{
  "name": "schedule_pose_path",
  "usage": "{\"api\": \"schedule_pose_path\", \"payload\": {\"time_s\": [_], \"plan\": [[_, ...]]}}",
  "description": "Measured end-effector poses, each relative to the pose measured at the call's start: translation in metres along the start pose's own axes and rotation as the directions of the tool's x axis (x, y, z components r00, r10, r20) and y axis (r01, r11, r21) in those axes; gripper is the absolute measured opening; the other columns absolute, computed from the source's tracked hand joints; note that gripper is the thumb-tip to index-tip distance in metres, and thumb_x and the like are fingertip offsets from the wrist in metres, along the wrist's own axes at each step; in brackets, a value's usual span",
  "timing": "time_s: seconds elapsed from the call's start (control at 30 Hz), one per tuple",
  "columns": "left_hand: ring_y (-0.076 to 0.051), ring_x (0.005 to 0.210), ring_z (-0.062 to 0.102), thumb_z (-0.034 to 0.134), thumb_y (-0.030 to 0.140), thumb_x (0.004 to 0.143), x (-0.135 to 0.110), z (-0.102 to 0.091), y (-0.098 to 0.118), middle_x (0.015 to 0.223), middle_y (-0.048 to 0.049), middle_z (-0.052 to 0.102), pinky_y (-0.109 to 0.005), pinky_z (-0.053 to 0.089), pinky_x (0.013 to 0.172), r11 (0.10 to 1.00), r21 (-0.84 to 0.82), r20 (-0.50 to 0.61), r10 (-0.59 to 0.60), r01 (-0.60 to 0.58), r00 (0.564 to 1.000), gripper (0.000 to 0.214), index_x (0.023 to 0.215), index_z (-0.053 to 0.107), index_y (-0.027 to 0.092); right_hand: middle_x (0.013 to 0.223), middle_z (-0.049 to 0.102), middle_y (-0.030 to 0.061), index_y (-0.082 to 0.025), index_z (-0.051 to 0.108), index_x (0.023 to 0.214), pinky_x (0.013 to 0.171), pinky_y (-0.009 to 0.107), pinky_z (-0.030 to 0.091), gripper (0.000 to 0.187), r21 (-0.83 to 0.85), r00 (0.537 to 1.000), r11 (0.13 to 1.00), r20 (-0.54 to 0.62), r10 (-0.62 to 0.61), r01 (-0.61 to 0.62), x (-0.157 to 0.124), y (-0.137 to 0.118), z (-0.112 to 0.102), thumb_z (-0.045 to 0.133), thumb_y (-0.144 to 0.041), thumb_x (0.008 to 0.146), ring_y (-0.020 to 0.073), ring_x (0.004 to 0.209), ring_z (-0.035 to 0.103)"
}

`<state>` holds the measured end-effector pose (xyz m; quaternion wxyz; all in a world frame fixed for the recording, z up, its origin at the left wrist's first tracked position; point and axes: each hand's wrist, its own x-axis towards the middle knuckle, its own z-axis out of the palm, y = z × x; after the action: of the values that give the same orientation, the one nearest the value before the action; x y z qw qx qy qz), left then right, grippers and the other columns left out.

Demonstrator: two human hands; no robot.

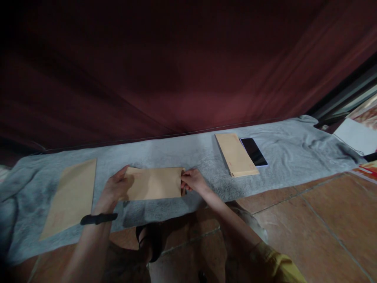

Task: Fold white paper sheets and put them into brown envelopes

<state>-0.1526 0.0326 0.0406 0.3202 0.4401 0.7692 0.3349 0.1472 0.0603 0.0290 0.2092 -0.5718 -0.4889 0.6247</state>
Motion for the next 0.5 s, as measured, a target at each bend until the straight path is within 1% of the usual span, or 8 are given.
{"api": "schedule_pose_path", "payload": {"time_s": [0.1,0.23,0.33,0.5], "plan": [[-0.012,0.053,0.055,0.06,0.029,0.065,-0.001,0.002,0.004,0.064,0.0059,0.06,-0.02,0.043,0.048,0.994,-0.106,0.011,0.006,-0.005,1.0,0.064,0.129,0.064,0.022,0.054,0.067,-0.0032,-0.018,0.066,0.067,0.034,0.014,0.036,0.018,-0.003,1.0,1.0,0.005,-0.014,0.014,0.002,0.002,0.0,0.06,-0.015,0.084,0.0058,0.036,0.048],[-0.011,0.051,0.055,0.06,0.026,0.064,-0.002,0.003,0.012,0.067,0.0047,0.062,-0.02,0.042,0.048,0.973,-0.22,0.039,-0.062,0.069,0.997,0.07,0.134,0.061,0.019,0.055,0.067,-0.0024,-0.018,0.067,0.066,0.035,0.016,0.034,0.019,-0.019,1.0,1.0,0.016,-0.022,0.023,0.005,0.001,-0.001,0.06,-0.015,0.083,0.0064,0.036,0.048],[-0.011,0.049,0.053,0.06,0.026,0.064,-0.002,0.001,0.014,0.062,0.0051,0.06,-0.019,0.04,0.045,0.97,-0.223,0.042,-0.087,0.094,0.995,0.07,0.133,0.061,0.017,0.055,0.068,-0.0019,-0.019,0.067,0.065,0.036,0.017,0.036,0.018,-0.035,0.999,0.999,0.02,-0.025,0.026,0.006,0.0,-0.001,0.062,-0.016,0.082,0.0075,0.036,0.048],[-0.01,0.047,0.05,0.061,0.028,0.063,0.002,0.003,0.009,0.062,0.0062,0.059,-0.018,0.036,0.043,0.984,-0.174,0.037,-0.042,0.048,0.998,0.068,0.131,0.063,0.019,0.056,0.068,-0.0021,-0.02,0.068,0.066,0.038,0.019,0.037,0.021,-0.059,0.999,0.998,0.02,-0.037,0.038,0.004,0.002,0.001,0.057,-0.014,0.082,0.0088,0.038,0.05]]}}
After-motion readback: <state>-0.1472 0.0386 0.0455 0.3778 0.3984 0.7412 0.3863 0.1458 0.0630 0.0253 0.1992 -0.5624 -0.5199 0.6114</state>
